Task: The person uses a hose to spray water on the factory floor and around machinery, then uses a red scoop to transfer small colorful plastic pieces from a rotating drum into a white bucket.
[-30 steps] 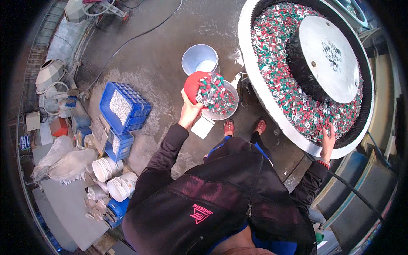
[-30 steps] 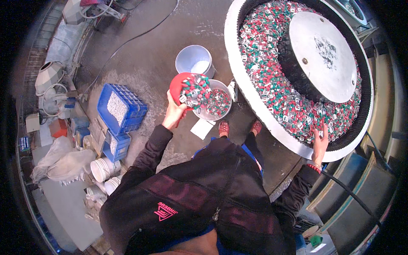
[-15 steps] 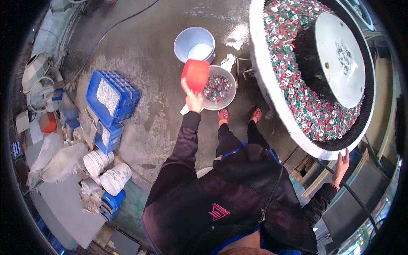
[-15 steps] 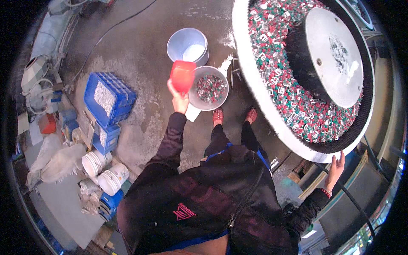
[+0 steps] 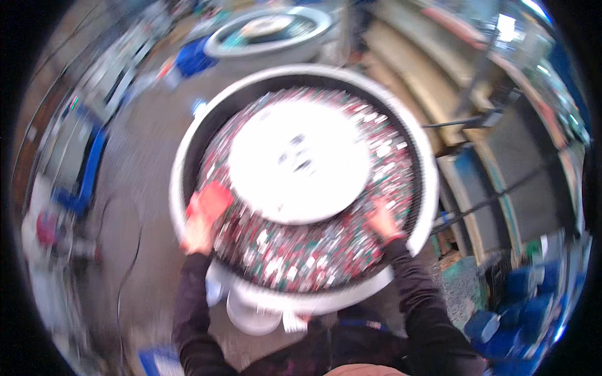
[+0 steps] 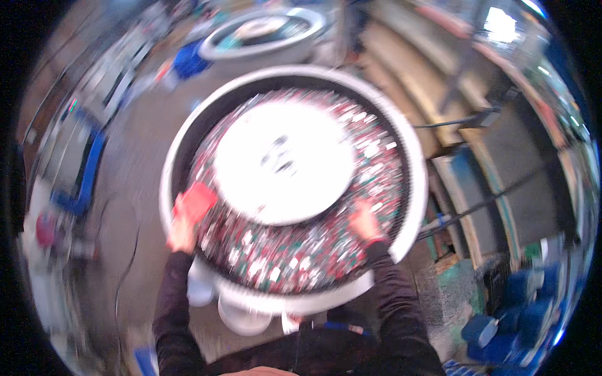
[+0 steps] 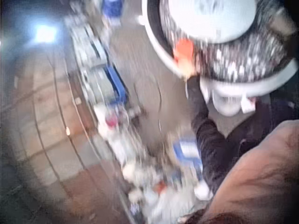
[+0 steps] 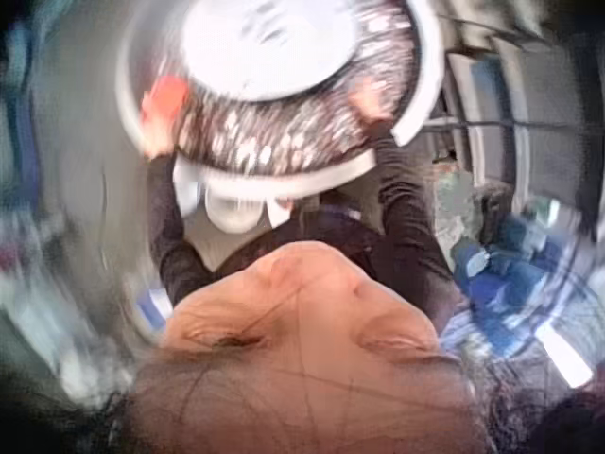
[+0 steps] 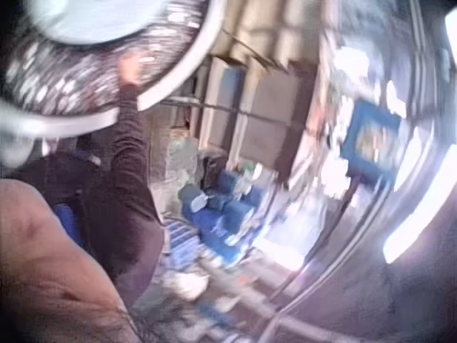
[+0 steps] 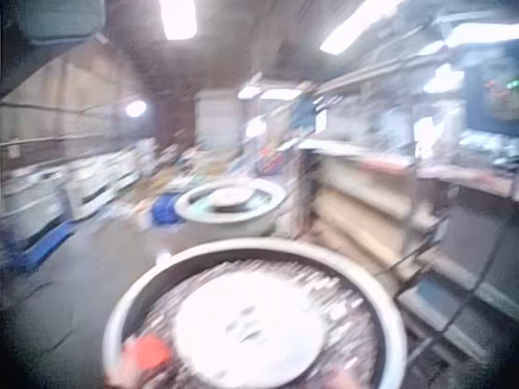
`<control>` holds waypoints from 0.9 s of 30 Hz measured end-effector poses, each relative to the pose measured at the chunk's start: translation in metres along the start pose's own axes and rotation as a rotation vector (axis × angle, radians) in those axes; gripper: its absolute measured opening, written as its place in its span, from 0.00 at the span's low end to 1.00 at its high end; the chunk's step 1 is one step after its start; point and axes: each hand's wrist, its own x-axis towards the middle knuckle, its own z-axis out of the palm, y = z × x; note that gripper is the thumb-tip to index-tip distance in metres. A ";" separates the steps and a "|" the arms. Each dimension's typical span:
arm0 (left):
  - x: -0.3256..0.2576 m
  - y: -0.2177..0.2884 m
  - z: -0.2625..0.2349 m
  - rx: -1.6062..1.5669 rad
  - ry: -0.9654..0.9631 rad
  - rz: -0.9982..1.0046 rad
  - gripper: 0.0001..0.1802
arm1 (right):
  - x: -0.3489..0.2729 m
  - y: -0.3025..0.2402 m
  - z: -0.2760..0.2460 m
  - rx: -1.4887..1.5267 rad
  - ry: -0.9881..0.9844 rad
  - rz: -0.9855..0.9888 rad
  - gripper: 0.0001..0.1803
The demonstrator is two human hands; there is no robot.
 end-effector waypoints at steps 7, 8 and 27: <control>-0.033 0.021 0.105 0.615 -0.132 0.169 0.47 | 0.026 -0.015 0.032 -0.394 -0.106 0.264 0.32; -0.051 0.026 0.105 0.575 -0.195 0.127 0.49 | 0.024 -0.021 0.036 -0.326 -0.190 0.265 0.31; -0.159 0.181 0.119 -1.385 -1.167 -1.117 0.06 | -0.013 -0.098 0.000 0.681 -0.770 0.190 0.20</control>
